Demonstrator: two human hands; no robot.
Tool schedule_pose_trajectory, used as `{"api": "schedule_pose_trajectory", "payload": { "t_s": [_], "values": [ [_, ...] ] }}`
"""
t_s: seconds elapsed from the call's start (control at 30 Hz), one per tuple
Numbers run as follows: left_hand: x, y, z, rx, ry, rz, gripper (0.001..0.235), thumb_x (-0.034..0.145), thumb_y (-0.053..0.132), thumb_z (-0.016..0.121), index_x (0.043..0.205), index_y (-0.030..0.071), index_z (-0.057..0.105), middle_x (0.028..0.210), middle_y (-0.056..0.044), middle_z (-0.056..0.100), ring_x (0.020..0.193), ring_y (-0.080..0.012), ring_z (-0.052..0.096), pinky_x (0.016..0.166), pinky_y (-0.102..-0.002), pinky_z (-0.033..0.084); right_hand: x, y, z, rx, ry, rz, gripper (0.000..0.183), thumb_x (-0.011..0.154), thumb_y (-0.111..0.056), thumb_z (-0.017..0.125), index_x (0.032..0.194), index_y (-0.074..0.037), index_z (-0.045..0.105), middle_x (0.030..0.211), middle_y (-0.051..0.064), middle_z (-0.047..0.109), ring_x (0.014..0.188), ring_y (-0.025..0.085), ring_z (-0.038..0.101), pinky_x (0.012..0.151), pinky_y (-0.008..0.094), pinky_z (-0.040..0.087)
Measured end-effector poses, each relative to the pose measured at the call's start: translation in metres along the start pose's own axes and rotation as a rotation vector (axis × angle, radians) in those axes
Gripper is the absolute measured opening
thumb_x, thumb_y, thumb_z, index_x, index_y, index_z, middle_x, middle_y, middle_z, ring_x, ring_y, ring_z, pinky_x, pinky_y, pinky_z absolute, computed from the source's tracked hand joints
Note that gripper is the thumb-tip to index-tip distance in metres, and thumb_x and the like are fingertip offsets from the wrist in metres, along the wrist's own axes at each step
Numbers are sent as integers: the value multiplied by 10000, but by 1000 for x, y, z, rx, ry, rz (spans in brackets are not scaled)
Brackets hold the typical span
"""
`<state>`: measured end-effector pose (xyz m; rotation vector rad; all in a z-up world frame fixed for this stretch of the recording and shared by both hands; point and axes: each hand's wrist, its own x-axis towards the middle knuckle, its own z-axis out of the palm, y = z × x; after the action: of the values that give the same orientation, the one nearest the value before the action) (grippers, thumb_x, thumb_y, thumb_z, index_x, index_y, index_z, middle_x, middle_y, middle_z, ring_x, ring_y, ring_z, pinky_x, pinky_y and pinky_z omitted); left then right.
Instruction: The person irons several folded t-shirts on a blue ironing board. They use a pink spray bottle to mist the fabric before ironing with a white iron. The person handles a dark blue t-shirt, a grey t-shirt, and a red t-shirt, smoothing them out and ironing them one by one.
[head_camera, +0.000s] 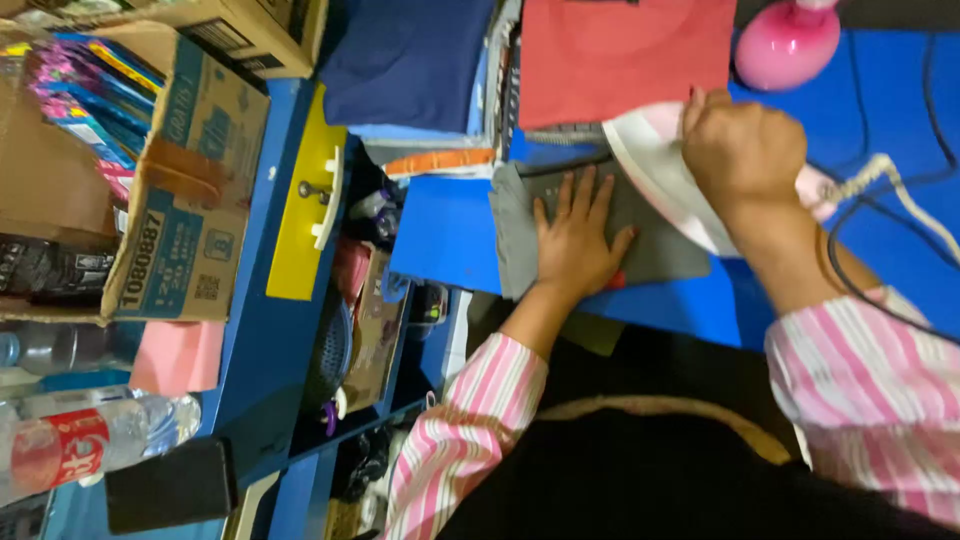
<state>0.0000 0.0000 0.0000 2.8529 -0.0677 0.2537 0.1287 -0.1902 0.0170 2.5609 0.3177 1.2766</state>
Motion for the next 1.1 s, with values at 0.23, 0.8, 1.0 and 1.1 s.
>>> {"api": "schedule_pose_trajectory", "payload": {
  "t_s": [0.23,0.8,1.0,1.1],
  "values": [
    [-7,-4,-5,-47,-69,-34,745,949,581,497,1590,223,370,1703,-30,284,1584,-310,214,1200,-684,147,-32,36,-6,-45,-121,-5,457,1206,-444,543,809,-267,683,615,-7,634,474,227,634,370,373,428],
    [-53,-73,-67,-489,-206,-673,986,832,348,751,1618,370,156,1141,-257,728,1080,-530,650,864,-579,515,-28,-13,-129,617,-964,221,533,1041,-473,491,1442,-130,568,1220,326,617,1111,552,612,864,636,530],
    [-63,-104,-3,-1050,46,-399,659,708,102,611,1360,135,528,1239,-99,645,1082,-210,627,935,-303,505,-84,-27,-81,884,-1083,368,888,820,-374,693,1614,-137,376,1435,250,589,1239,489,593,992,542,482],
    [-68,-109,-45,-1374,-114,-501,804,585,79,601,1380,194,564,1342,-78,564,1090,-183,526,842,-258,410,-89,-15,-90,1537,-1027,688,857,738,110,701,1524,-206,574,789,83,556,631,150,392,516,304,343]
  ]
}}
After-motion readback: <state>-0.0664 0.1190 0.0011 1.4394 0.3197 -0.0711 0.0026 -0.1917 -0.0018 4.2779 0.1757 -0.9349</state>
